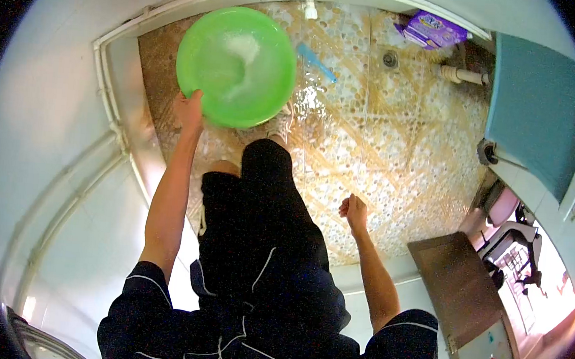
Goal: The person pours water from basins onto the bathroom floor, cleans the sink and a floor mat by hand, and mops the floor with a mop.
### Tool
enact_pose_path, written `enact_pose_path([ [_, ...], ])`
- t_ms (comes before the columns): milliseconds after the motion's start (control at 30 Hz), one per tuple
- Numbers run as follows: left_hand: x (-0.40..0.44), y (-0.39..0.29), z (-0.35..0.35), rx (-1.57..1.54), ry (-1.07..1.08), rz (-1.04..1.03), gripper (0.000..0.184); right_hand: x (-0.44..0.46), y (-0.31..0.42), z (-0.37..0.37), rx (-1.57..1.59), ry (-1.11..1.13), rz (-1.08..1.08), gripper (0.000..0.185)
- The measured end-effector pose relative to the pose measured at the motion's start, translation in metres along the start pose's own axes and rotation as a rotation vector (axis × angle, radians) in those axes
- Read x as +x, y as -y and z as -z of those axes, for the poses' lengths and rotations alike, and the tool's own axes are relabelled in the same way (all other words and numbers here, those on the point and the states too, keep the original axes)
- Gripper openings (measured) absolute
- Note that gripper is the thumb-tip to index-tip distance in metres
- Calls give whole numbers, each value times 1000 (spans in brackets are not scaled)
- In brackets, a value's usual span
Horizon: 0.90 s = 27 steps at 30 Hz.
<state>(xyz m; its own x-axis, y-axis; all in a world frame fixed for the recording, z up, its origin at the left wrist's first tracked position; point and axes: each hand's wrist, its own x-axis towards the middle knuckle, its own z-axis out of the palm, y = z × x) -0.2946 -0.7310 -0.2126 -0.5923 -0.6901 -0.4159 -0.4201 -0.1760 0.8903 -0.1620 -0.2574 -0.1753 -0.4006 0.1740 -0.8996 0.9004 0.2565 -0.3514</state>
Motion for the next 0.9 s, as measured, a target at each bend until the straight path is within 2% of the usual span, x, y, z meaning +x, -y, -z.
enact_pose_path([
  [33,-9,-12,-2,9,9,-3,18,-22,11,-5,12,0,-5,39],
  [100,-40,-32,-4,175,-27,47,21,-80,28,-4,14,27,178,34],
  [233,-82,-53,-8,377,57,47,26,-163,25,18,78,-45,285,30],
  [300,-104,-47,-16,338,-74,72,24,-186,13,36,99,-63,328,31],
  [400,-123,-38,-36,226,23,22,22,-198,7,57,281,-138,317,32],
  [500,-149,-47,-62,295,96,24,19,-189,-10,74,353,-184,276,32],
  [600,-173,-67,-96,397,216,122,19,-191,-24,89,403,-145,271,32],
  [700,-199,-72,-133,366,262,14,20,-196,-37,109,422,-117,259,30],
  [767,-207,-72,-158,329,329,23,21,-195,-48,126,373,-85,287,29],
  [900,-237,-92,-205,212,413,6,23,-193,-73,158,508,-104,211,30],
])
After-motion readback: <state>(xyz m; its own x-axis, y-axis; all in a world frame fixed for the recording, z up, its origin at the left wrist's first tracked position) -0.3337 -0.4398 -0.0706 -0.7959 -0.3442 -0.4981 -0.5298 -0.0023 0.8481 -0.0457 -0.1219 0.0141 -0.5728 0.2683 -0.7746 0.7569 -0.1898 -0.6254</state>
